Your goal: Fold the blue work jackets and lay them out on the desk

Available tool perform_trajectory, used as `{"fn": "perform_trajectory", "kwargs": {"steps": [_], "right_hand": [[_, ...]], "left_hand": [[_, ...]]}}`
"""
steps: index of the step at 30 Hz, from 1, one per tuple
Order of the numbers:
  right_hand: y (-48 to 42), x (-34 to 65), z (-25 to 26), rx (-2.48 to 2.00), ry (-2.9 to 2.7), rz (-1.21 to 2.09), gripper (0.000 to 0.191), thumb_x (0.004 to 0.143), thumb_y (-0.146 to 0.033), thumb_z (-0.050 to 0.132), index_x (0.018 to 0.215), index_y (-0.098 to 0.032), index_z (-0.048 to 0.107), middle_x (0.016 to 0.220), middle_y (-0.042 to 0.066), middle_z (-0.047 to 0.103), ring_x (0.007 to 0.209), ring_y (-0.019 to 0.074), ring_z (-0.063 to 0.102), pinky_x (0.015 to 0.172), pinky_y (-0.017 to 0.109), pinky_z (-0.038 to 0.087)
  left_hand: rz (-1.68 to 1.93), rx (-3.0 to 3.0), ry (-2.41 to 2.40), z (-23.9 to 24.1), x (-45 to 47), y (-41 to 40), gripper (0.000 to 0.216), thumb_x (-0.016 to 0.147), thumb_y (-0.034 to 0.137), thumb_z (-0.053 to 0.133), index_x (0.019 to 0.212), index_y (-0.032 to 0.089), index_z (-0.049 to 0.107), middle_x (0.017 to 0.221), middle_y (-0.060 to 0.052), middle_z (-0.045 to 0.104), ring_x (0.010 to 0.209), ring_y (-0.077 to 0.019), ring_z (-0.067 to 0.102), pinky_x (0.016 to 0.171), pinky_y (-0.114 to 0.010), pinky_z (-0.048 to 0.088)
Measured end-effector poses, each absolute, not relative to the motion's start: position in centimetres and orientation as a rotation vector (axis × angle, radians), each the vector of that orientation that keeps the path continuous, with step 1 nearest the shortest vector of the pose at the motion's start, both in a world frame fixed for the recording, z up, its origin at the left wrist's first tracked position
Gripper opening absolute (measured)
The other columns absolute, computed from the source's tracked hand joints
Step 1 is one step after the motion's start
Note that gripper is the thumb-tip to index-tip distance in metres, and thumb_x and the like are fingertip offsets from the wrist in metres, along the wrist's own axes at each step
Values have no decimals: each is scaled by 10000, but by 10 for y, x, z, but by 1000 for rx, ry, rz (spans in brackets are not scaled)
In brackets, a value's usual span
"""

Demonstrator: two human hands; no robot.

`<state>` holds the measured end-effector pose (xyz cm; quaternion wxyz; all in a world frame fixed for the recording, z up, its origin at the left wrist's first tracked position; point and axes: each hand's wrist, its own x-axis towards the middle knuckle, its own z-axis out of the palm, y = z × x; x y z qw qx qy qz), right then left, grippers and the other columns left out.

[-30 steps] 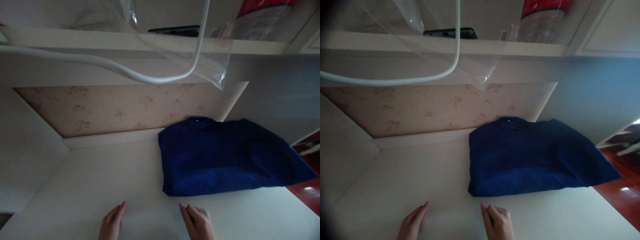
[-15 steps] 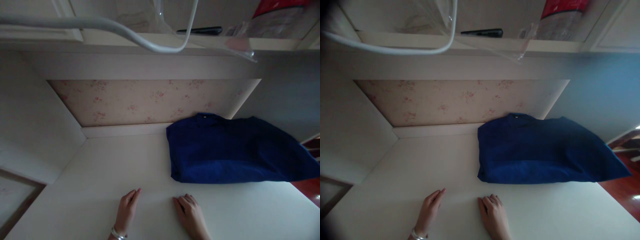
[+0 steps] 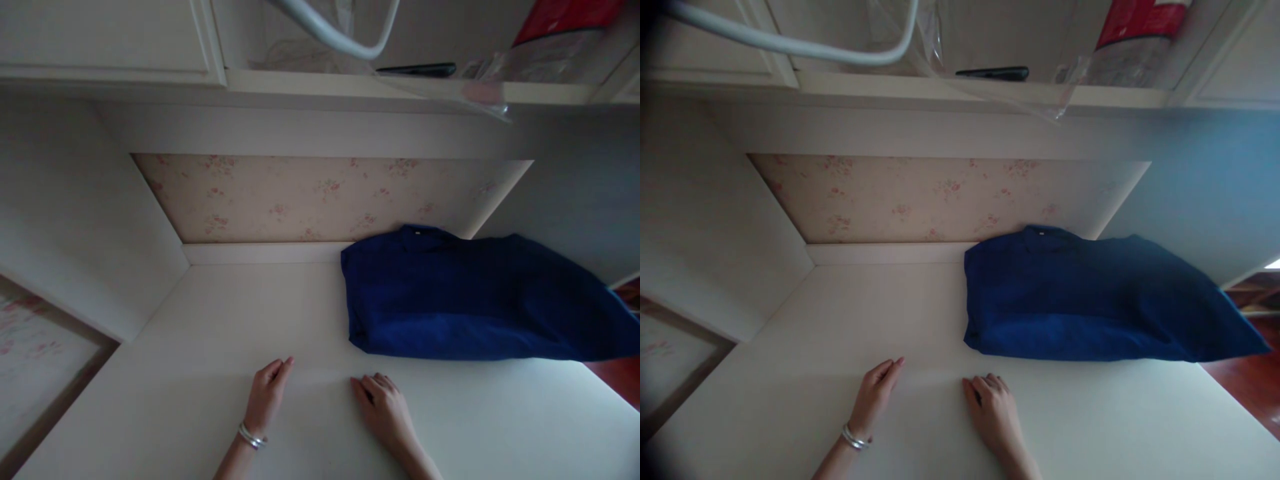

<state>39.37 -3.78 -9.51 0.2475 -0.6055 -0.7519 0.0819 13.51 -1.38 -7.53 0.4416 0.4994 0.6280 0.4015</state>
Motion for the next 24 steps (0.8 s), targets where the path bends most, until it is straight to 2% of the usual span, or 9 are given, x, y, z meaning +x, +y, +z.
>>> {"fn": "perform_trajectory", "kwargs": {"steps": [24], "right_hand": [[-35, 392, -91, -1782, -2074, 304, 400, 993, -384, 424, 675, -216, 598, 686, 25, 611, 699, 180, 594, 669, 270, 372]], "left_hand": [[992, 1292, 1565, -72, 137, -13, 539, 810, 685, 478, 568, 233, 312, 533, 71, 271, 528, -110, 273, 522, -259, 247]]}}
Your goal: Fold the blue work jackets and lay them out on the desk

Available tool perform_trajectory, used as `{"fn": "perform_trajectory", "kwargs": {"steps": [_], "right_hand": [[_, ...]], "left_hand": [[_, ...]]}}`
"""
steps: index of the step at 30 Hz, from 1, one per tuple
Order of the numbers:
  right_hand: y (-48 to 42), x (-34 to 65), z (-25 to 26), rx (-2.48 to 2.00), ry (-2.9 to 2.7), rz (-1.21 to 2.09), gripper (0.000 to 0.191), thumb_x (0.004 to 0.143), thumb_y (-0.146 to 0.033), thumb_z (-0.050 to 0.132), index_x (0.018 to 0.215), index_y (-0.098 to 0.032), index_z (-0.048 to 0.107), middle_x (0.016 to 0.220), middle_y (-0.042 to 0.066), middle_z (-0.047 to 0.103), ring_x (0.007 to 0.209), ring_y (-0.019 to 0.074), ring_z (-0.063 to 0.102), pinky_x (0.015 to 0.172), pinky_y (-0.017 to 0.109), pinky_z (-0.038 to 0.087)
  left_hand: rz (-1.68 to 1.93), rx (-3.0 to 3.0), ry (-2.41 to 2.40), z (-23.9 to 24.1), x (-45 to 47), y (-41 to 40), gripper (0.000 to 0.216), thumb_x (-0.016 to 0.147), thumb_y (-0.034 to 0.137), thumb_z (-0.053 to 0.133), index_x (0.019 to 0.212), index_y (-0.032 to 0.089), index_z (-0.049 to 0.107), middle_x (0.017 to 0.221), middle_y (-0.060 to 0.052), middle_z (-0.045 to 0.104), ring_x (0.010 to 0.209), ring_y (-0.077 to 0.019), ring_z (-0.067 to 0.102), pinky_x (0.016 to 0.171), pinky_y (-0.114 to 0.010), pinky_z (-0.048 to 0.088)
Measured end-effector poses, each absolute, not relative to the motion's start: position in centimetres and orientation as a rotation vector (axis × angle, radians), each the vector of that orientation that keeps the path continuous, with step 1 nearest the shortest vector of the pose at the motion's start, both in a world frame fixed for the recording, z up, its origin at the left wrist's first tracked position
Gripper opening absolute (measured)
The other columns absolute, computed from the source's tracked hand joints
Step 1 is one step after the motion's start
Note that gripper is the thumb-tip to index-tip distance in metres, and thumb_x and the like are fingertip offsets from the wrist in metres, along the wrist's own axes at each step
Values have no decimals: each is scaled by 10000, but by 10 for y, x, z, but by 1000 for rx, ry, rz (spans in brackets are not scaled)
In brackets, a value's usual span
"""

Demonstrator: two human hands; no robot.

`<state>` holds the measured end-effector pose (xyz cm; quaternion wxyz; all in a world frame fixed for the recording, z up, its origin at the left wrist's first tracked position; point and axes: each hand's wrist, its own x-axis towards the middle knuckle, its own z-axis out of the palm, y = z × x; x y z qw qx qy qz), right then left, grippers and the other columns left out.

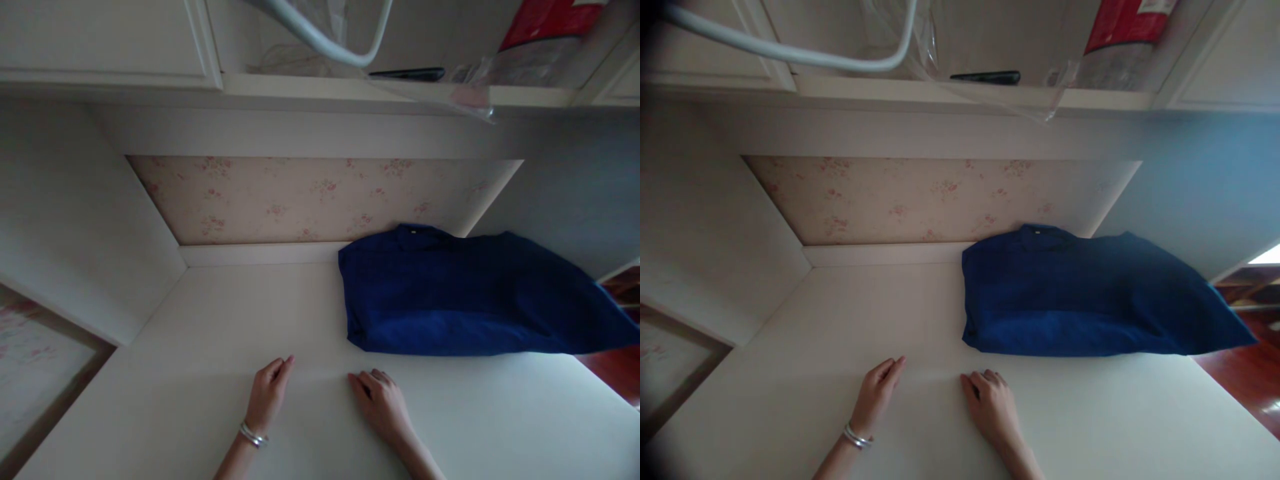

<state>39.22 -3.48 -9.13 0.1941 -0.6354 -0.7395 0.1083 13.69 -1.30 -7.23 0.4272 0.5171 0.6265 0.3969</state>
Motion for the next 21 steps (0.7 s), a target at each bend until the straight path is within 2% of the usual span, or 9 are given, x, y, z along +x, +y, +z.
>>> {"fn": "perform_trajectory", "kwargs": {"steps": [21], "right_hand": [[-32, 391, -88, -1785, -2060, 309, 410, 986, -393, 433, 650, -224, 594, 656, 18, 604, 671, 173, 603, 635, 264, 362]], "left_hand": [[978, 1301, 1578, -74, 138, -13, 536, 819, 675, 476, 570, 230, 311, 529, 69, 281, 525, -108, 281, 524, -255, 252]]}}
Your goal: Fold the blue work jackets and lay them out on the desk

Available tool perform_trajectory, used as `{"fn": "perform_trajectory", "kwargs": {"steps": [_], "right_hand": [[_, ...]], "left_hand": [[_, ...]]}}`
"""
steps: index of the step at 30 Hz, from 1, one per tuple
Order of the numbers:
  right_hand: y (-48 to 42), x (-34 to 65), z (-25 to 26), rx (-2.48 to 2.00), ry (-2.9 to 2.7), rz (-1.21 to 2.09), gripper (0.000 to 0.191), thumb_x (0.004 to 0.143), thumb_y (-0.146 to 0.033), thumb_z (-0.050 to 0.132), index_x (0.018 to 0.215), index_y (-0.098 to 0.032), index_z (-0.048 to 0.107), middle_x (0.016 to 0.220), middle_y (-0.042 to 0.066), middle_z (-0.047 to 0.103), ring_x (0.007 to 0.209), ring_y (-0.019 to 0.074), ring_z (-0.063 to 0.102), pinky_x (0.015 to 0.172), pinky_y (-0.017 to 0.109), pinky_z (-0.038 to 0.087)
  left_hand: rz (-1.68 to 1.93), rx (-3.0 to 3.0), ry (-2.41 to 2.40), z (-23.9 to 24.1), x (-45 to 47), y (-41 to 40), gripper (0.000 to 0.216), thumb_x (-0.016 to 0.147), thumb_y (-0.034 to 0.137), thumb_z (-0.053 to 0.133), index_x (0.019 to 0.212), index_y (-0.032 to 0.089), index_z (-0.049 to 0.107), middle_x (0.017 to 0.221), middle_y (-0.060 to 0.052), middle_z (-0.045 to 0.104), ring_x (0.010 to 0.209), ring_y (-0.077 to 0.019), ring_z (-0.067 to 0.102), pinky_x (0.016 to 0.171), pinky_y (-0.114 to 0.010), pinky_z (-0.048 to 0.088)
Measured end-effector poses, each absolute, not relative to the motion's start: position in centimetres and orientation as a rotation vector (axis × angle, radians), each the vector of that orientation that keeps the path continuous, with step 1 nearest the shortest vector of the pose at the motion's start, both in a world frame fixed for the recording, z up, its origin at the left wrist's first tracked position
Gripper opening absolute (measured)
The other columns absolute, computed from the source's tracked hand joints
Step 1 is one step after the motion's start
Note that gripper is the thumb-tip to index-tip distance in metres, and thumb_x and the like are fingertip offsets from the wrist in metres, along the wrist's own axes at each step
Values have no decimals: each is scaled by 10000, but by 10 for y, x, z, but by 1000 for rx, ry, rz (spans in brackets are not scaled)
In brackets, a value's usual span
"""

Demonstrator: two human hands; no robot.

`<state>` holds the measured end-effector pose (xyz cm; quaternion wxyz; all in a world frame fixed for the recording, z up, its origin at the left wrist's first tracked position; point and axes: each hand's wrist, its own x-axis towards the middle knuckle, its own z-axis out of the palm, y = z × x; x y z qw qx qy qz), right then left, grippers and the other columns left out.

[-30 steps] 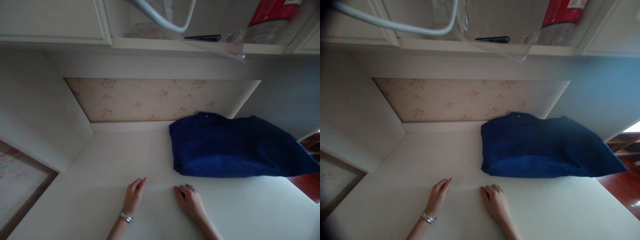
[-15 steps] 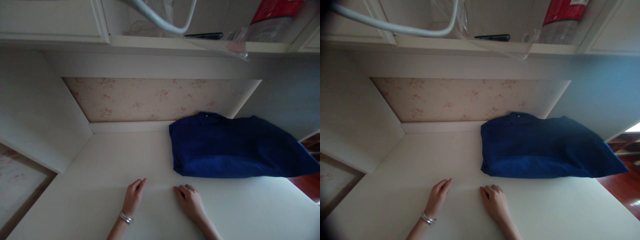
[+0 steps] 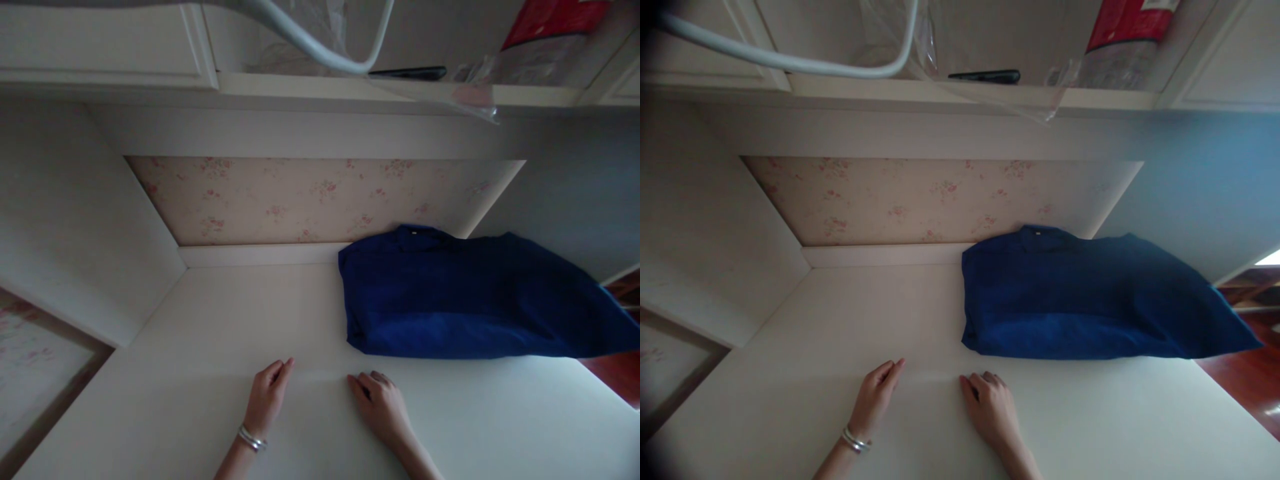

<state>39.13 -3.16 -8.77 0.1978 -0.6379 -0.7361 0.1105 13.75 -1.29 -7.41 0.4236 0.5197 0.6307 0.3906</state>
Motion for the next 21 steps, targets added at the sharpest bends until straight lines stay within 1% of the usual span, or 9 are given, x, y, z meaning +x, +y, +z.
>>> {"fn": "perform_trajectory", "kwargs": {"steps": [10, 14, 16, 18, 19, 21], "right_hand": [[-31, 392, -90, -1752, -2048, 323, 387, 983, -375, 432, 674, -233, 616, 670, 17, 618, 675, 170, 607, 637, 258, 373], [-31, 392, -90, -1725, -1943, 438, 433, 967, -423, 434, 609, -219, 567, 635, 17, 582, 636, 163, 565, 614, 261, 358], [-34, 396, -86, -1691, -1779, 647, 494, 948, -505, 434, 558, -210, 503, 569, 1, 526, 570, 148, 515, 570, 257, 348], [-39, 407, -75, -1659, -1545, 868, 547, 925, -588, 429, 533, -208, 457, 519, -18, 465, 517, 130, 465, 533, 249, 345], [-41, 417, -67, -1646, -1436, 921, 560, 910, -614, 441, 527, -206, 452, 508, -24, 444, 506, 123, 449, 525, 246, 347], [-42, 448, -46, -1634, -1263, 852, 552, 876, -630, 499, 534, -196, 477, 524, -25, 449, 524, 117, 451, 539, 242, 364]], "left_hand": [[984, 1290, 1594, -76, 137, -12, 542, 800, 691, 488, 568, 230, 324, 531, 71, 281, 528, -110, 284, 520, -252, 249], [988, 1275, 1610, -65, 146, -7, 546, 792, 703, 478, 555, 233, 334, 512, 73, 296, 511, -111, 294, 511, -257, 256], [982, 1289, 1577, -52, 159, -2, 527, 806, 687, 470, 562, 228, 381, 514, 66, 346, 512, -117, 341, 517, -255, 285], [972, 1328, 1501, -35, 180, 7, 484, 824, 657, 472, 622, 217, 478, 553, 51, 443, 535, -126, 418, 541, -253, 338], [967, 1352, 1459, -27, 191, 13, 459, 832, 640, 476, 677, 212, 531, 589, 40, 500, 558, -132, 461, 562, -254, 366], [959, 1399, 1398, -13, 217, 29, 423, 841, 605, 495, 825, 198, 609, 706, 1, 611, 631, -148, 543, 625, -261, 418]]}}
